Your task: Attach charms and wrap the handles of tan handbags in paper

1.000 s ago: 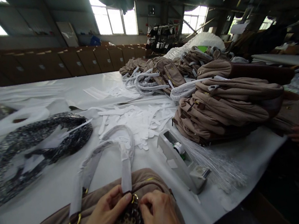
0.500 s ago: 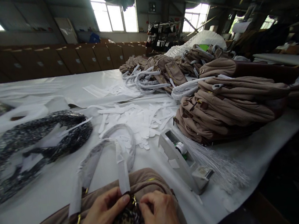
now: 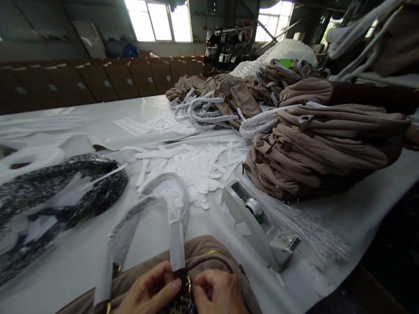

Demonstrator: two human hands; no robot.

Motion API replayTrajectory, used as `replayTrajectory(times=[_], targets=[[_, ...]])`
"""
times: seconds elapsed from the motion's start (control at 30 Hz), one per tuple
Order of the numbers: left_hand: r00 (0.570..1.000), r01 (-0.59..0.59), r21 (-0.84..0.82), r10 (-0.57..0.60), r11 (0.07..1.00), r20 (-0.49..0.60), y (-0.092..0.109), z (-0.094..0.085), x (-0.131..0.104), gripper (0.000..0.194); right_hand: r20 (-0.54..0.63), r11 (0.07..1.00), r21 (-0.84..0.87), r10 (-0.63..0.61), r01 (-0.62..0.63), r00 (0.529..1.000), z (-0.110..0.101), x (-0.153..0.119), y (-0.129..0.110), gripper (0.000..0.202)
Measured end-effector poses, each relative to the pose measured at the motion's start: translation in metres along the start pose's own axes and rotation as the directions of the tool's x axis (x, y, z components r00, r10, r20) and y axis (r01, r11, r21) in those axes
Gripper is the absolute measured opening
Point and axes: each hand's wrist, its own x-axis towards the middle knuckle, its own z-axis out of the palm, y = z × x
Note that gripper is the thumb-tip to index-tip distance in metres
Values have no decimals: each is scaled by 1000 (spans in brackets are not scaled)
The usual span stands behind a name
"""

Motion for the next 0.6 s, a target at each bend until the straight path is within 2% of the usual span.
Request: replayTrajectory(times=[0.17,0.23,0.37,0.43,0.6], targets=[[990,138,-264,-136,955,24,9,4,2,34,20,1000,12,-2,2,1000,-1,0,1,19],[995,98,-200,-101,975,-5,16,4,2,35,29,1000,14,-2,2,1000,-1,0,1,19],[993,-20,134,36,991,-112,21,0,1,26,31,1000,7,0,0,1000,0,0,3,19],[994,-28,117,41,993,-104,17,-1,1,27,31,1000,-2,-6,6,1000,0,0,2,20],[996,-7,-116,-3,993,-91,-1,0,5,26,-4,1000,-3,-26,26,1000,2,0,2,19]])
